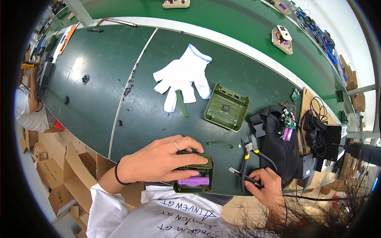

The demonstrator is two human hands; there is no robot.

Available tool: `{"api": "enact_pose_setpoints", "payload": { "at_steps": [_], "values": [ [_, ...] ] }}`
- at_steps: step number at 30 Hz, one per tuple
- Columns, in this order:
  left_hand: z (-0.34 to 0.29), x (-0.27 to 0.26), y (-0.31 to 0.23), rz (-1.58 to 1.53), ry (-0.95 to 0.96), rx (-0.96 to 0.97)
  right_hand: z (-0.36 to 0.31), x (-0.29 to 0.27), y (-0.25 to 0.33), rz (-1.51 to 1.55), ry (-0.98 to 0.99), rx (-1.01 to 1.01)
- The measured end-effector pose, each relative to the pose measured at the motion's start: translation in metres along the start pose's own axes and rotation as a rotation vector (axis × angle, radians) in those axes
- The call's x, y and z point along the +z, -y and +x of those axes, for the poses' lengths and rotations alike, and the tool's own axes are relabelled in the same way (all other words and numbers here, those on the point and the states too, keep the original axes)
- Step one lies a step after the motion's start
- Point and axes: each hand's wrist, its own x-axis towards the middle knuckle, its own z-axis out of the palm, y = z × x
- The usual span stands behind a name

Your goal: The person assembles a green plastic device housing by inserting internal electronic components such as speaker modules, PCB boards, wires, and a battery, using a power screwdriver, pliers, and tweezers.

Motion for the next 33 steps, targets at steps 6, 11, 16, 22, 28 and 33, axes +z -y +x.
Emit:
{"api": "enact_pose_setpoints", "payload": {
  "at_steps": [6, 11, 16, 22, 28, 33],
  "values": [
    [-0.003, 0.006, 0.003, -0.024, -0.071, -0.007, -0.001, 0.002, -0.002, -0.026, -0.018, -0.061],
    [-0.004, 0.009, 0.003, -0.055, -0.110, -0.014, 0.001, 0.000, 0.002, -0.020, -0.015, -0.077],
    [-0.004, 0.012, 0.006, -0.083, -0.115, 0.000, 0.002, 0.002, 0.005, -0.036, -0.072, -0.060],
    [-0.003, 0.014, 0.004, -0.133, -0.121, -0.008, 0.002, -0.014, 0.017, 0.005, -0.048, 0.026],
    [-0.006, 0.015, 0.005, -0.135, -0.121, -0.016, 0.007, -0.018, 0.030, -0.071, -0.031, 0.020],
    [-0.005, 0.012, 0.006, -0.153, -0.126, -0.017, -0.003, -0.010, 0.042, -0.203, -0.105, -0.016]
  ]
}}
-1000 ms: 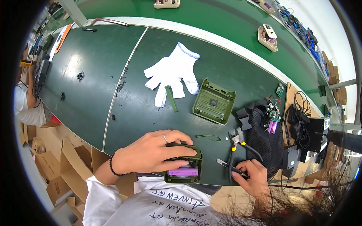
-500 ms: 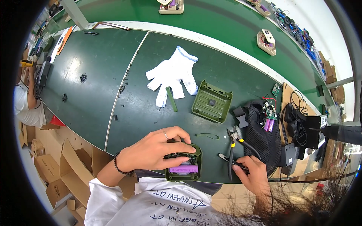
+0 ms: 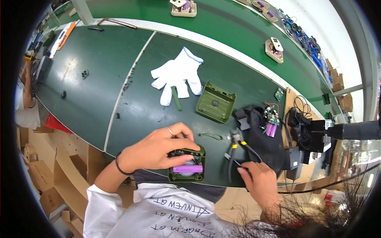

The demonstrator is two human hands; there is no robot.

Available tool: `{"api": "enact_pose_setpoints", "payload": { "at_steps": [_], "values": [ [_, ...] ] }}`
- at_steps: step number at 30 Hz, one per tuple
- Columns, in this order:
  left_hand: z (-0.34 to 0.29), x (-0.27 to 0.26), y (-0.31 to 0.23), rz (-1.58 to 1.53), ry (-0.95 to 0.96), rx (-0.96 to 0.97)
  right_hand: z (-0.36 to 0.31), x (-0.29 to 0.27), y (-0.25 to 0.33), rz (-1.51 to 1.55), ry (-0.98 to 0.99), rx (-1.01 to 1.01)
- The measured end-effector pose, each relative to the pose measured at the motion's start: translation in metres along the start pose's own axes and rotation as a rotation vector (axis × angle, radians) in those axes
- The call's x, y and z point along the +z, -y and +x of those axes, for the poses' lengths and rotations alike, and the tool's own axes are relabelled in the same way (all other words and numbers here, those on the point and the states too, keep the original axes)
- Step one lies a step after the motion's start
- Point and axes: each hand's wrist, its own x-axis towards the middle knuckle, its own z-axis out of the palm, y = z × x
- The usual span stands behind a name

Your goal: The person assembles a green plastic device housing by inserting internal electronic components such as speaker modules, PCB boards, wires, and a battery, using a power screwdriver, pliers, and tweezers.

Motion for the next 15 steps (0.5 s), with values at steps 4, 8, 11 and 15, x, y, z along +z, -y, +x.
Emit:
{"api": "enact_pose_setpoints", "payload": {
  "at_steps": [4, 8, 11, 15],
  "values": [
    [-0.002, 0.001, 0.001, 0.026, -0.017, 0.010, 0.004, 0.006, -0.007, -0.112, -0.127, -0.055],
    [-0.004, 0.002, 0.002, 0.022, -0.020, 0.005, 0.007, -0.001, -0.024, 0.155, 0.052, 0.160],
    [-0.003, 0.003, 0.005, 0.033, -0.032, 0.041, 0.006, -0.005, -0.034, 0.373, 0.207, 0.263],
    [-0.002, 0.005, 0.007, 0.029, -0.037, 0.046, 0.004, -0.008, -0.029, 0.383, 0.193, 0.289]
  ]
}}
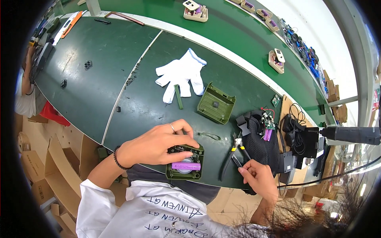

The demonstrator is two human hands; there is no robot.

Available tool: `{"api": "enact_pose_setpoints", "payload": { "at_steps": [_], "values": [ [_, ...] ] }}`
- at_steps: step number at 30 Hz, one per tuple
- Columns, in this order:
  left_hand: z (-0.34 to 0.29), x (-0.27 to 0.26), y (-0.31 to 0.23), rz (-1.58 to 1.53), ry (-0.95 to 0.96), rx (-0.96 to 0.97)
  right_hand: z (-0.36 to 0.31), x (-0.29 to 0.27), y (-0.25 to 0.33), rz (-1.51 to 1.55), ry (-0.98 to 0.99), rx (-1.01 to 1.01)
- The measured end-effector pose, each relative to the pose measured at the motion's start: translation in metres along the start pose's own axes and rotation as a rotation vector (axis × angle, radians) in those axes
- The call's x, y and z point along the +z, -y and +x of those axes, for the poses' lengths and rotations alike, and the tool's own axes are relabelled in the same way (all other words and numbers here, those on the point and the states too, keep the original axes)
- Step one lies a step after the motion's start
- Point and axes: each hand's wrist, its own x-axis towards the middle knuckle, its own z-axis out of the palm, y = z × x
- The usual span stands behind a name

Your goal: The person assembles a green plastic device housing by inserting internal electronic components such as speaker modules, PCB boards, wires, and a battery, using a power screwdriver, pliers, and tweezers.

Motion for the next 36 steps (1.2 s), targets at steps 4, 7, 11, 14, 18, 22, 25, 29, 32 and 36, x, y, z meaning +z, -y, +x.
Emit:
{"api": "enact_pose_setpoints", "payload": {
  "at_steps": [4, 7, 11, 14, 18, 22, 25, 29, 32, 36],
  "values": [
    [-0.002, -0.001, -0.002, -0.015, 0.005, -0.014, -0.003, -0.004, -0.005, -0.046, 0.057, -0.052],
    [-0.002, -0.002, -0.001, -0.017, 0.020, -0.031, -0.007, -0.017, -0.006, 0.030, 0.176, 0.035],
    [-0.002, -0.001, -0.001, -0.001, 0.017, -0.031, -0.027, -0.016, -0.018, 0.302, 0.081, -0.082],
    [0.000, 0.000, -0.002, -0.019, 0.004, -0.009, -0.025, 0.021, -0.016, 0.853, -0.162, -0.312],
    [0.000, -0.002, -0.004, -0.017, 0.019, -0.037, 0.012, 0.075, 0.018, 0.883, -0.283, -0.614],
    [-0.001, -0.002, -0.004, -0.038, 0.023, -0.042, 0.030, 0.113, 0.032, 0.795, -0.522, -0.694],
    [-0.002, -0.002, -0.003, -0.042, 0.013, -0.037, 0.039, 0.128, 0.037, 0.702, -0.705, -0.822],
    [-0.002, -0.002, -0.001, -0.051, -0.003, -0.017, 0.037, 0.131, 0.033, 0.511, -0.710, -0.809],
    [-0.001, -0.003, -0.001, -0.010, 0.005, -0.020, 0.037, 0.128, 0.034, 0.400, -0.716, -0.880],
    [-0.002, -0.002, 0.002, -0.011, -0.011, -0.016, 0.037, 0.128, 0.032, 0.279, -0.743, -0.886]
  ]
}}
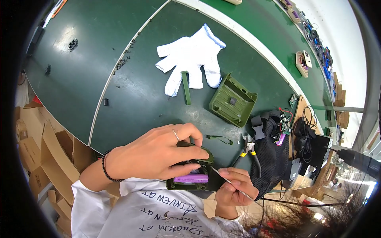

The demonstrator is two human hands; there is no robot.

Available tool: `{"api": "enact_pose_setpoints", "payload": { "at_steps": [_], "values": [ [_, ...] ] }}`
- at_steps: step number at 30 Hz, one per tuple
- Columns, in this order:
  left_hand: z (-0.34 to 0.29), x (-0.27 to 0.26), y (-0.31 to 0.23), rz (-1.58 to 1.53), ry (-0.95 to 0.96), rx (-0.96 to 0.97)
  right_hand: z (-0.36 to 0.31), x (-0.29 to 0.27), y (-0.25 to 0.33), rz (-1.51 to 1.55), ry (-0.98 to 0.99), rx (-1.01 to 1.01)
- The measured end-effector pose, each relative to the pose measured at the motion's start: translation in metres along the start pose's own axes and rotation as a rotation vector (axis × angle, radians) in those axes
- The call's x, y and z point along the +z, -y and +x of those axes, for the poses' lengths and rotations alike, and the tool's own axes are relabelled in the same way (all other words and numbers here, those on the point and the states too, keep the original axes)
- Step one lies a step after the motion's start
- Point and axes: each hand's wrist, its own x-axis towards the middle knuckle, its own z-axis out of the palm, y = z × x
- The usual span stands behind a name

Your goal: The person assembles a green plastic device housing by inserting internal electronic components such as speaker modules, PCB boards, wires, and a battery, using a power screwdriver, pliers, and tweezers.

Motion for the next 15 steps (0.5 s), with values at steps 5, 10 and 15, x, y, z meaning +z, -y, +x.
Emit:
{"api": "enact_pose_setpoints", "payload": {
  "at_steps": [5, 10, 15],
  "values": [
    [0.001, 0.001, 0.001, 0.021, -0.020, 0.015, 0.002, -0.002, 0.001, -0.031, 0.051, 0.007],
    [-0.001, 0.001, 0.002, 0.025, -0.029, 0.015, 0.002, -0.007, 0.003, -0.032, 0.086, 0.025],
    [-0.001, 0.001, 0.003, 0.014, -0.019, 0.005, 0.001, -0.012, 0.001, 0.157, 0.157, 0.028]
  ]
}}
